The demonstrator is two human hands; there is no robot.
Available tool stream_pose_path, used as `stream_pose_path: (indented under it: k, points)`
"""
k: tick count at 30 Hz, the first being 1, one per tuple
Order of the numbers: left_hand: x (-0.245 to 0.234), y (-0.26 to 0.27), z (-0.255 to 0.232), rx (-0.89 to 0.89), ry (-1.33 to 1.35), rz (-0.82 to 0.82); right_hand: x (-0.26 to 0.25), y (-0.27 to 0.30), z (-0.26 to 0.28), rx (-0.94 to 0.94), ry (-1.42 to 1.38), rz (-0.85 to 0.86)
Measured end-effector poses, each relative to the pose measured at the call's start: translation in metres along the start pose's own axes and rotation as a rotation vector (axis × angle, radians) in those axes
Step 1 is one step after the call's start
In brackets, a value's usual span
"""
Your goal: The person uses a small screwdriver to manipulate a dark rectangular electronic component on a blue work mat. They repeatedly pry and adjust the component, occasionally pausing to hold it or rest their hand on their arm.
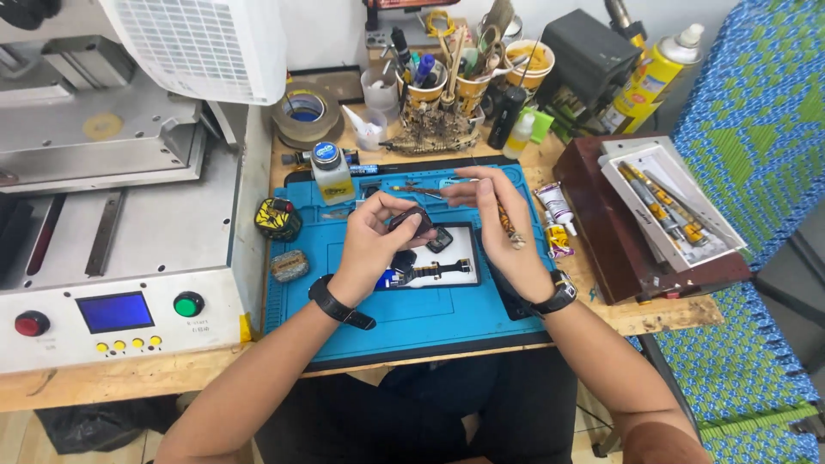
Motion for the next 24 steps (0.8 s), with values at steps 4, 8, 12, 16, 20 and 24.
stream_pose_path:
  k: [4,8,12,16,20,24]
  points:
    - [-0.003,-0.002,0.005,0.012,0.027,0.019,-0.002,-0.013,0.008,0.037,0.072,0.104]
    - [-0.003,-0.003,0.005,-0.006,0.037,0.022,0.0,-0.032,0.003,-0.072,0.187,0.288]
    - [-0.005,-0.004,0.007,-0.033,0.045,0.009,0.002,-0.036,-0.002,-0.102,0.131,0.303]
    - [-0.004,-0.004,0.001,-0.052,0.034,-0.027,-0.001,-0.027,-0.018,-0.107,0.142,0.337]
    - [-0.006,-0.006,0.003,-0.029,0.007,-0.047,-0.001,-0.023,-0.025,-0.129,0.128,0.37]
    - [-0.007,-0.006,0.004,0.001,-0.01,-0.048,-0.002,-0.021,-0.023,-0.19,0.121,0.384]
Point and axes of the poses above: each hand's wrist, its own y-axis away from the middle knuckle, its own x-axis out of the palm, z = x × y, the point moved 1 cm from there along -y, towards the middle knuckle, and after that the axes turned 5 degrees about x, right-handed, at the moved point
